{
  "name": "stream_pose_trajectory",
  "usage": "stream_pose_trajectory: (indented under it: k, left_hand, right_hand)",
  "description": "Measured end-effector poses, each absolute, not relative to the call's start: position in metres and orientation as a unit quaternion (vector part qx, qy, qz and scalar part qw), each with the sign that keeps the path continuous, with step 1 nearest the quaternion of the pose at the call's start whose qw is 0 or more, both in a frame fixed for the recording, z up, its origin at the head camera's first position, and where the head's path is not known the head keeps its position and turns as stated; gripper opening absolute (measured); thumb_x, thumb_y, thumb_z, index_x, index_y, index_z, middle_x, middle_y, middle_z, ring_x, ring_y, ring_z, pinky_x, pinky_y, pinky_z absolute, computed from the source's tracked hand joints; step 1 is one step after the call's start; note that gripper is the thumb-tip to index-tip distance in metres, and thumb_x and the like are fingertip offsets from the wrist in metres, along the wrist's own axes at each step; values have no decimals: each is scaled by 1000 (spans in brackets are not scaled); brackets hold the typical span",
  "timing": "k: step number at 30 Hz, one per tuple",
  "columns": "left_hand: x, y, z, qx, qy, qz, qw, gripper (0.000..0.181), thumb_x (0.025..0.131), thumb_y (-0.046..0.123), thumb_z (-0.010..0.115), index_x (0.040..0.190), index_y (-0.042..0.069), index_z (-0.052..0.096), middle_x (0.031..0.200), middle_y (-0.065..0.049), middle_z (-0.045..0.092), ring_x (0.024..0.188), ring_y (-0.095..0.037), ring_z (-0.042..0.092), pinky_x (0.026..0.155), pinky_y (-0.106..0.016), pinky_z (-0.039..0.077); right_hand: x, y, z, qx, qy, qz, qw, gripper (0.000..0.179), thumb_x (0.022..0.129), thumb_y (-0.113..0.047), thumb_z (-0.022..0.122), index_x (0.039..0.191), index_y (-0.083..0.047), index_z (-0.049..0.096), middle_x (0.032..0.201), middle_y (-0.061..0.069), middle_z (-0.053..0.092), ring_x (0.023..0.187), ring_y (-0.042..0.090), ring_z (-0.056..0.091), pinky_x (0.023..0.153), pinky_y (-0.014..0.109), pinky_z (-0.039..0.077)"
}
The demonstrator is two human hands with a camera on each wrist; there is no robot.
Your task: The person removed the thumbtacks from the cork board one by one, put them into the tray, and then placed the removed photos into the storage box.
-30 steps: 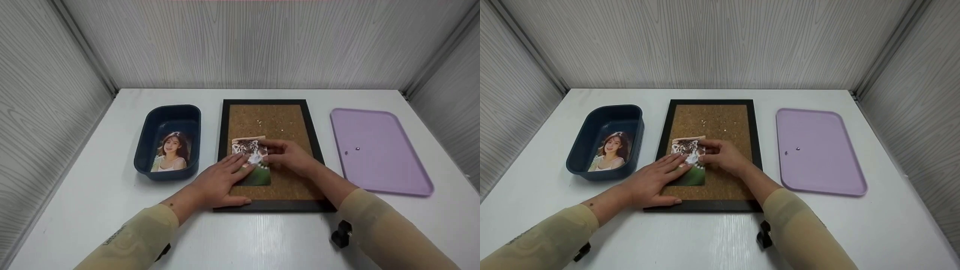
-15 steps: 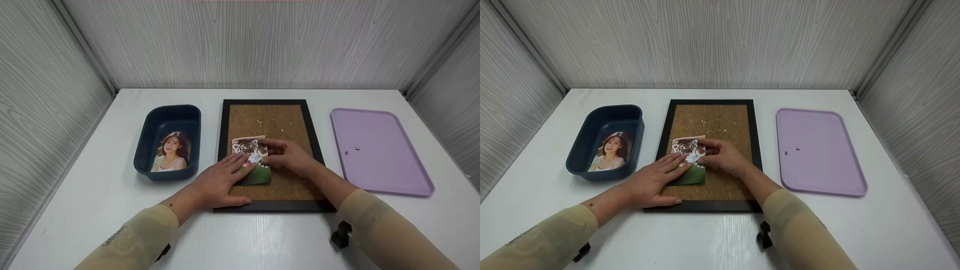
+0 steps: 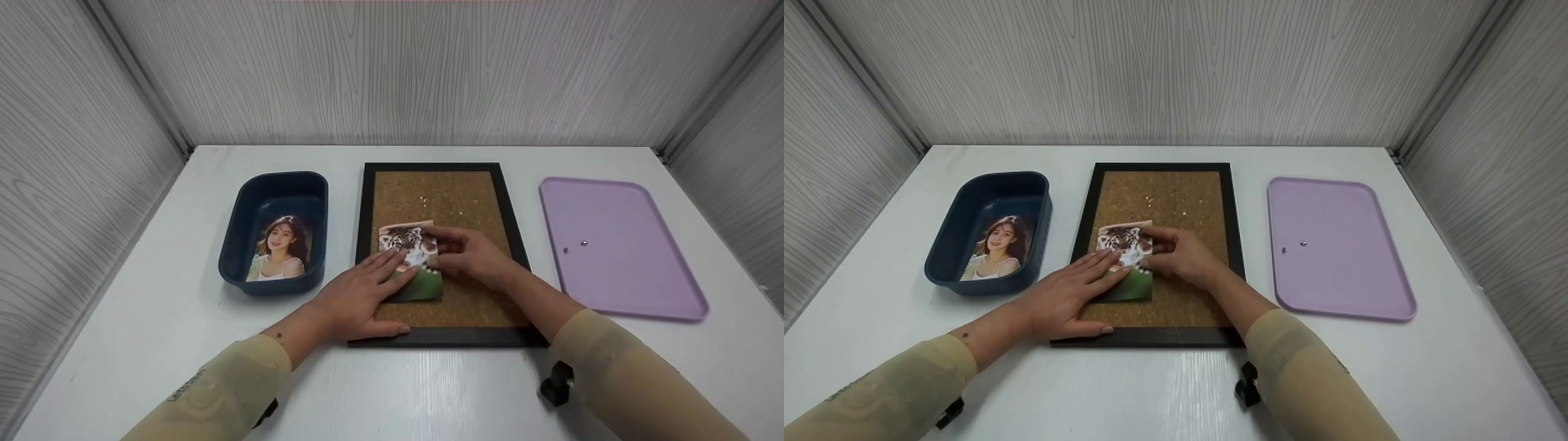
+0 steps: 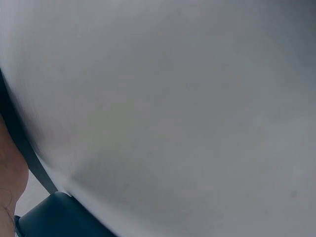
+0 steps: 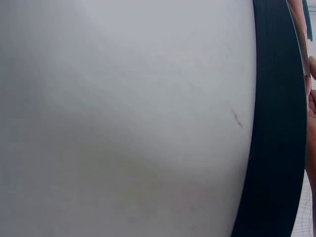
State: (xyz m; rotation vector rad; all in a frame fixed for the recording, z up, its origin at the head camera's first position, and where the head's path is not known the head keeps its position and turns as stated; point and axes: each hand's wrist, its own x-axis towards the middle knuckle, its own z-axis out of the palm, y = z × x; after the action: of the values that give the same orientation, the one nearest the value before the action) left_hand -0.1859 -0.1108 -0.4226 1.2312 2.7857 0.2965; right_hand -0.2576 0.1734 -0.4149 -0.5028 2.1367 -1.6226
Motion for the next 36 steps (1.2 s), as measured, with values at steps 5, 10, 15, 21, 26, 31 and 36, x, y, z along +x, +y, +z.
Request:
stream_pose_trajectory:
  k: [5,10,15,21,26,31,36]
  left_hand:
    - [-185,-111,-422,402,909,97,44,97,97,86,34,172,27,14,178,-8,2,163,-21,-3,131,-37,7]
    - [-185,-112,-421,400,910,100,44,98,97,86,34,172,26,16,178,-9,4,163,-21,-2,131,-38,8]
    - [-185,-112,-421,401,910,95,40,98,97,87,33,172,27,15,178,-9,5,164,-21,-2,131,-38,8]
    - [-184,-112,-420,398,912,90,35,98,96,87,33,172,29,13,178,-8,3,164,-20,-3,131,-40,8]
    - [-183,-111,-418,394,914,89,20,99,96,87,37,172,29,14,179,-9,5,164,-22,0,131,-40,9]
    - [-182,-111,-413,390,917,86,10,99,96,86,40,172,28,15,179,-9,6,164,-20,0,131,-39,8]
    - [-184,-112,-406,395,914,91,-1,98,98,81,44,172,24,17,178,-13,9,164,-24,3,131,-41,10]
  right_hand:
    - [-258,173,-416,-176,764,-587,202,69,96,-10,79,159,-12,51,142,11,65,127,26,65,95,30,58]
    - [-259,173,-416,-178,760,-592,203,70,96,-8,79,159,-13,50,144,11,64,127,27,65,93,29,58]
    - [-259,173,-416,-184,756,-595,204,71,97,-8,78,160,-13,48,147,11,62,128,28,64,91,29,58]
    - [-259,174,-415,-181,755,-596,207,73,96,-9,79,161,-14,47,147,12,61,127,29,65,92,29,58]
    - [-259,174,-414,-173,767,-583,202,76,95,-13,82,162,-18,46,146,10,61,122,28,67,87,29,58]
    - [-259,174,-414,-168,778,-572,198,77,95,-19,83,162,-20,46,146,8,61,118,27,67,87,30,58]
    - [-259,174,-413,-166,786,-563,193,78,94,-20,84,162,-21,46,145,7,61,115,28,68,86,31,58]
